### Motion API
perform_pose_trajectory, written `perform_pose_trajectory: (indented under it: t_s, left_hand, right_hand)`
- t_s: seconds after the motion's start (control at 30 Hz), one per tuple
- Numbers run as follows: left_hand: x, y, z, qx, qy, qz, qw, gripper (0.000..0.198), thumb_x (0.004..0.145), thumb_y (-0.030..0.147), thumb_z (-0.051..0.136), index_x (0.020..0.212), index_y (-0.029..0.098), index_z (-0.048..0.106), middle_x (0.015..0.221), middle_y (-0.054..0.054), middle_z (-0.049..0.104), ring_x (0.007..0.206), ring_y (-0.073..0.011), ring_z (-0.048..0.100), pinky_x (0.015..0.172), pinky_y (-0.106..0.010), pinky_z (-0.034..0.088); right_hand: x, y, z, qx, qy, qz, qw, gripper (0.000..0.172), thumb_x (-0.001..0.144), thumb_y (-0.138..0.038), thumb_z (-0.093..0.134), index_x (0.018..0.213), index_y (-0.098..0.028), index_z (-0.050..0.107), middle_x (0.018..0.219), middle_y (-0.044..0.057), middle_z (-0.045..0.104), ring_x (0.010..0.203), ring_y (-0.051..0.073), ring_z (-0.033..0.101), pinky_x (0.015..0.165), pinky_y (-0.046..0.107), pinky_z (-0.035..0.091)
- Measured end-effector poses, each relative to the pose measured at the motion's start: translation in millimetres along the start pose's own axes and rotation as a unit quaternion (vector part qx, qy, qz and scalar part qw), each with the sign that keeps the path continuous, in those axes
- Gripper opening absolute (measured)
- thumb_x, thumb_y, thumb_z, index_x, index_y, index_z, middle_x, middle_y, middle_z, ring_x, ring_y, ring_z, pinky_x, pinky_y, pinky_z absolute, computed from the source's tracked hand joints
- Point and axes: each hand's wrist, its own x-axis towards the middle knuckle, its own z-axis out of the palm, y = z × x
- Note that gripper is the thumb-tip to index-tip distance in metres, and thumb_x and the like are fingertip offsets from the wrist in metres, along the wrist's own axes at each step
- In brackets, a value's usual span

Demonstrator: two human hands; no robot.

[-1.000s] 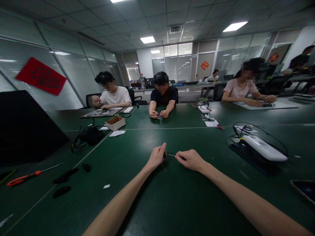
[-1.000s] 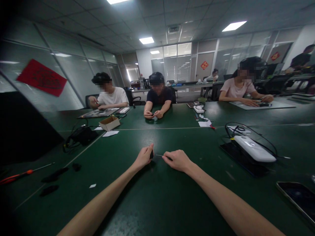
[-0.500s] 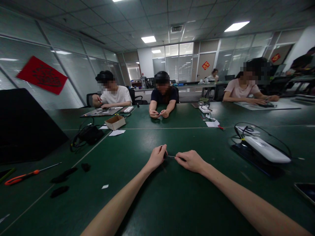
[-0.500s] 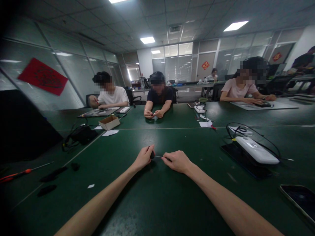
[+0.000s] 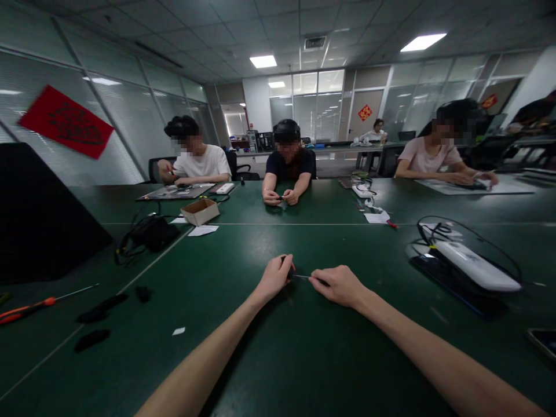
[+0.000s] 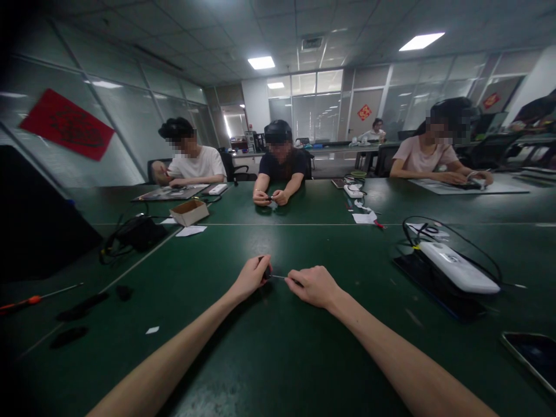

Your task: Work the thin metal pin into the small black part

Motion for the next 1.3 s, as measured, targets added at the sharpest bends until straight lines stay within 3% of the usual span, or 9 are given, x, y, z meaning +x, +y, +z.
perform_pose_trajectory:
  t_s: [0.37, 0.67, 0.8, 0.87, 0.97, 1.03, 1.13, 1.3]
  left_hand:
    - [-3.0, 2.9, 1.1, 0.038, 0.002, 0.021, 0.999, 0.049, 0.087, 0.053, 0.031, 0.072, 0.014, 0.056, 0.054, 0.001, 0.051, 0.045, -0.0109, 0.049, 0.047, -0.021, 0.036]
    - [-1.0, 2.7, 3.5, 0.110, 0.037, 0.075, 0.990, 0.051, 0.088, 0.052, 0.031, 0.065, 0.015, 0.057, 0.055, 0.000, 0.054, 0.052, -0.0115, 0.051, 0.055, -0.022, 0.036]
    - [1.3, 3.7, 5.5, 0.115, 0.053, 0.059, 0.990, 0.052, 0.088, 0.053, 0.030, 0.065, 0.015, 0.058, 0.054, 0.000, 0.054, 0.053, -0.0125, 0.052, 0.056, -0.023, 0.036]
    - [1.5, 4.5, 6.1, 0.107, 0.043, 0.038, 0.993, 0.052, 0.087, 0.054, 0.030, 0.064, 0.015, 0.057, 0.052, 0.000, 0.054, 0.051, -0.0126, 0.051, 0.055, -0.023, 0.035]
    - [0.9, 5.0, 5.1, 0.090, 0.026, 0.025, 0.995, 0.051, 0.086, 0.055, 0.032, 0.063, 0.015, 0.056, 0.051, 0.000, 0.053, 0.049, -0.0126, 0.050, 0.053, -0.023, 0.036]
    - [0.6, 5.0, 3.3, 0.064, 0.024, 0.000, 0.998, 0.052, 0.086, 0.056, 0.031, 0.065, 0.015, 0.055, 0.050, 0.000, 0.051, 0.045, -0.0122, 0.048, 0.049, -0.023, 0.034]
    - [0.5, 5.1, 1.5, 0.034, 0.022, -0.031, 0.999, 0.054, 0.086, 0.058, 0.028, 0.068, 0.015, 0.055, 0.046, 0.001, 0.048, 0.040, -0.0115, 0.045, 0.044, -0.022, 0.032]
    - [-1.7, 6.8, 3.0, 0.062, 0.022, 0.007, 0.998, 0.056, 0.085, 0.059, 0.030, 0.064, 0.014, 0.056, 0.048, 0.000, 0.050, 0.045, -0.0118, 0.047, 0.048, -0.022, 0.033]
  right_hand:
    - [1.7, -4.3, -2.5, -0.005, -0.019, 0.005, 1.000, 0.037, 0.095, -0.039, 0.031, 0.094, -0.021, 0.063, 0.068, 0.002, 0.064, 0.056, 0.011, 0.055, 0.058, 0.021, 0.036]
    - [0.4, -6.5, -0.9, -0.024, -0.022, 0.019, 0.999, 0.038, 0.095, -0.041, 0.030, 0.094, -0.022, 0.062, 0.071, 0.003, 0.064, 0.058, 0.011, 0.056, 0.059, 0.021, 0.036]
    - [1.2, -4.9, 2.8, -0.006, -0.005, 0.040, 0.999, 0.038, 0.095, -0.043, 0.031, 0.093, -0.022, 0.063, 0.068, 0.002, 0.064, 0.057, 0.011, 0.056, 0.059, 0.021, 0.037]
    - [2.3, -0.4, 3.4, 0.014, 0.017, 0.063, 0.998, 0.039, 0.094, -0.044, 0.031, 0.093, -0.021, 0.063, 0.068, 0.001, 0.063, 0.057, 0.012, 0.056, 0.058, 0.022, 0.037]
    - [3.2, 9.1, 1.8, 0.051, 0.078, 0.157, 0.983, 0.045, 0.096, -0.043, 0.023, 0.098, -0.020, 0.062, 0.068, 0.001, 0.063, 0.053, 0.012, 0.055, 0.052, 0.022, 0.036]
    - [2.5, 13.3, 0.3, 0.073, 0.079, 0.180, 0.978, 0.046, 0.096, -0.043, 0.021, 0.100, -0.020, 0.061, 0.066, 0.001, 0.062, 0.049, 0.011, 0.053, 0.048, 0.021, 0.035]
    - [0.5, 11.7, -1.1, 0.071, 0.034, 0.108, 0.991, 0.040, 0.095, -0.044, 0.029, 0.095, -0.021, 0.063, 0.064, -0.001, 0.062, 0.049, 0.009, 0.053, 0.051, 0.020, 0.037]
    - [-0.1, 0.3, -3.0, 0.025, 0.008, 0.024, 0.999, 0.036, 0.094, -0.041, 0.033, 0.092, -0.022, 0.064, 0.066, 0.000, 0.063, 0.055, 0.010, 0.055, 0.057, 0.021, 0.037]
